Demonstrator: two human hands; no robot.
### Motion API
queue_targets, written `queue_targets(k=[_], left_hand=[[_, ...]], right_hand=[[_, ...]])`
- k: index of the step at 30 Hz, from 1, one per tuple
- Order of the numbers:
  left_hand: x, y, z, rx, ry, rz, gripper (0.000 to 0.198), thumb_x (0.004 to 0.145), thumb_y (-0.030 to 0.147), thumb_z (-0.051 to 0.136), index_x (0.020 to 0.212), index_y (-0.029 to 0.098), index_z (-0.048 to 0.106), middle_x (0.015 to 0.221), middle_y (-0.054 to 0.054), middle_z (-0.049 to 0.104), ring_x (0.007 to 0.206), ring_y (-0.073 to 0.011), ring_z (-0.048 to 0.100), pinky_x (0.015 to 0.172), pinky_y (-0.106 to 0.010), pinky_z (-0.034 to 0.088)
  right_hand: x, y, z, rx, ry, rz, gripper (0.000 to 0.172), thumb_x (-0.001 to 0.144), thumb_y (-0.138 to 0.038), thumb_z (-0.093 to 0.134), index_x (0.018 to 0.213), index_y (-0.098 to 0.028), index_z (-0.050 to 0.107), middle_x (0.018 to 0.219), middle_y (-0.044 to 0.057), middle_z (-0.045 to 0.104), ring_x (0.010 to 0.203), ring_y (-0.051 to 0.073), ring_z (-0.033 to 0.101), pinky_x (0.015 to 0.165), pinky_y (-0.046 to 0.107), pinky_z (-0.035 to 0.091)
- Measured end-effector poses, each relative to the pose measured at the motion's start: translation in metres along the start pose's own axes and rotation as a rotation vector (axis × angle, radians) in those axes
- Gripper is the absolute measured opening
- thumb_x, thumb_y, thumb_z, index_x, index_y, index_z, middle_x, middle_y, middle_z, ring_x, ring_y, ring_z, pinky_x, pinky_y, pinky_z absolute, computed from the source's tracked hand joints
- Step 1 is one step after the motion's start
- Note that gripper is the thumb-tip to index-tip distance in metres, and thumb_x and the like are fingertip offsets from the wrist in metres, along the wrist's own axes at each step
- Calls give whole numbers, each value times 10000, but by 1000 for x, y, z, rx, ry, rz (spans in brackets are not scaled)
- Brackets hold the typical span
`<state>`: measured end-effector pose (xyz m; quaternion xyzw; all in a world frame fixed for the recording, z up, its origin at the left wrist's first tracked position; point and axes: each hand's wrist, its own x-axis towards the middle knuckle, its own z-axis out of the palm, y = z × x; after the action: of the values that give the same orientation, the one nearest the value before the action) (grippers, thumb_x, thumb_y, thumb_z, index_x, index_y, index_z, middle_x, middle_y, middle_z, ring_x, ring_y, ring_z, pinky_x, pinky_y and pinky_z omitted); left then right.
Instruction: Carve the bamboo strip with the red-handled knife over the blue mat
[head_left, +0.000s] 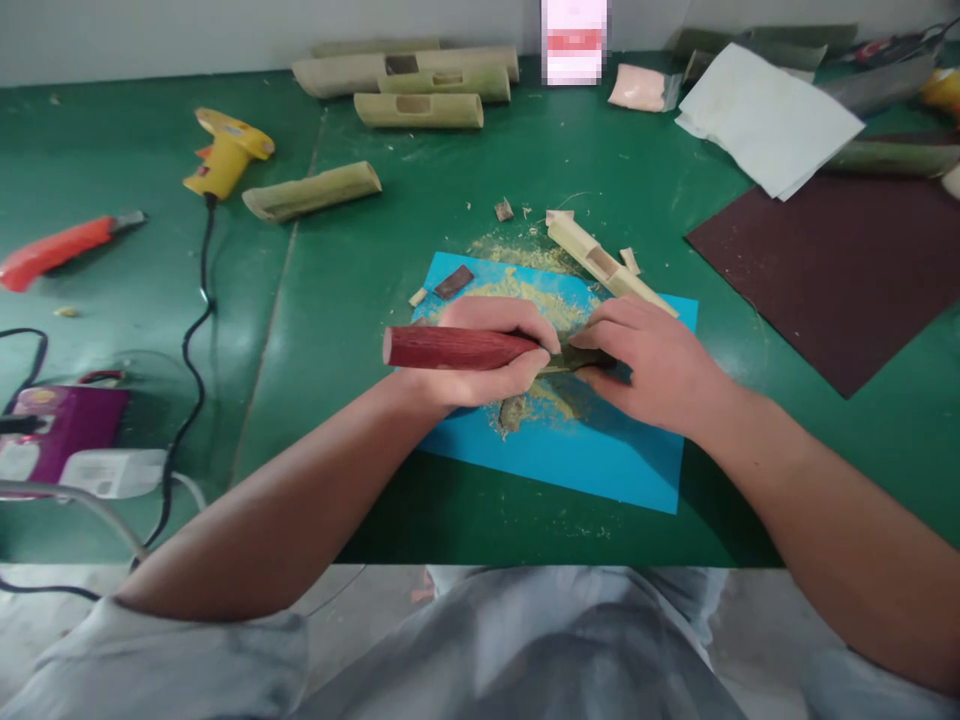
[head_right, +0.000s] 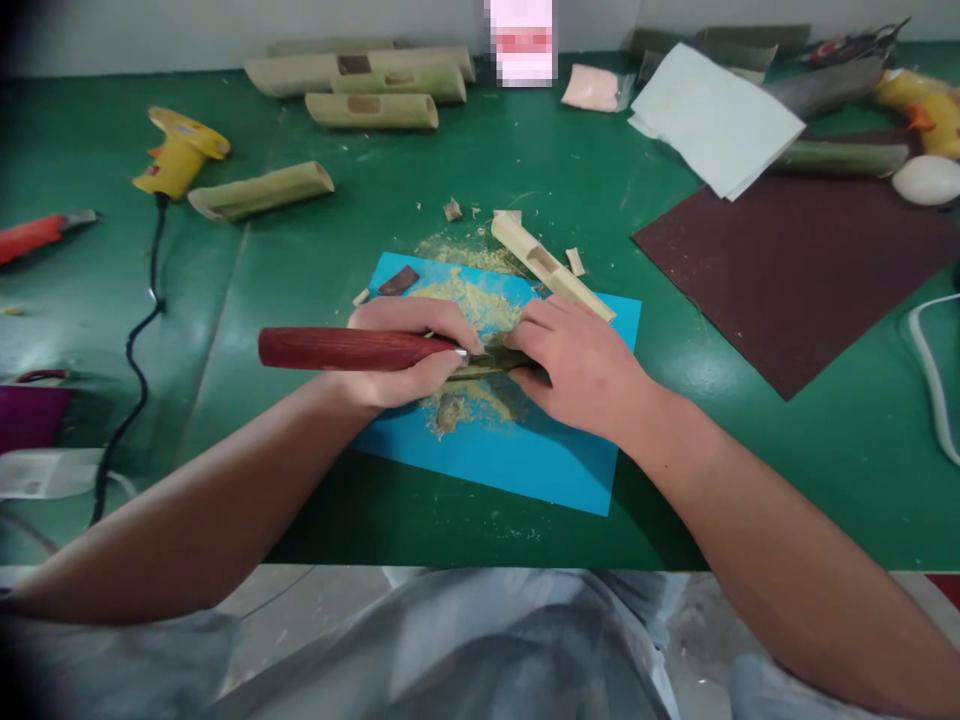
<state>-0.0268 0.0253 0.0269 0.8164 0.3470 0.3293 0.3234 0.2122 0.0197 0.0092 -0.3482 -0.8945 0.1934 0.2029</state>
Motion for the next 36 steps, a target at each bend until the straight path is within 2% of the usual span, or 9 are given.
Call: queue_targets(k=[6,18,24,31,36], left_hand=[[2,1,6,-5,48,-62,141,843,298,650,731,235,709,729,5,740,668,-170,678,685,-307,547],[-8,-16,10,-106,186,92,138,800,255,680,668,254,641,637,7,652,554,-155,584,547,-330,482],[-11,-14,11,-44,259,50,190,785,289,653,605,245,609,585,-12,619,509,-168,559,509,-358,456],[-11,-18,12,-89,311,141,166,770,224,658,615,231,600,552,15,565,476,-126,498,482,-312,398],[-13,-15,11,-23,302,30,213,802,298,645,599,238,632,575,-21,604,508,-172,546,506,-363,442]], right_hand=[[0,-1,1,-16,11,-4,108,923,-245,605,973,-192,685,981,106,692,930,268,603,809,416,465],[-1,0,0,-57,4,-7,131,925,-256,602,1002,-196,690,965,98,668,914,261,576,789,408,436],[-1,0,0,-34,2,3,136,919,-236,587,996,-199,693,992,108,679,936,273,581,804,419,441],[-1,0,0,-68,2,-13,157,934,-251,581,1020,-183,694,986,111,679,933,272,581,801,414,438],[-1,1,1,-56,6,-20,143,931,-252,584,1016,-198,686,988,102,672,932,265,576,795,406,434]])
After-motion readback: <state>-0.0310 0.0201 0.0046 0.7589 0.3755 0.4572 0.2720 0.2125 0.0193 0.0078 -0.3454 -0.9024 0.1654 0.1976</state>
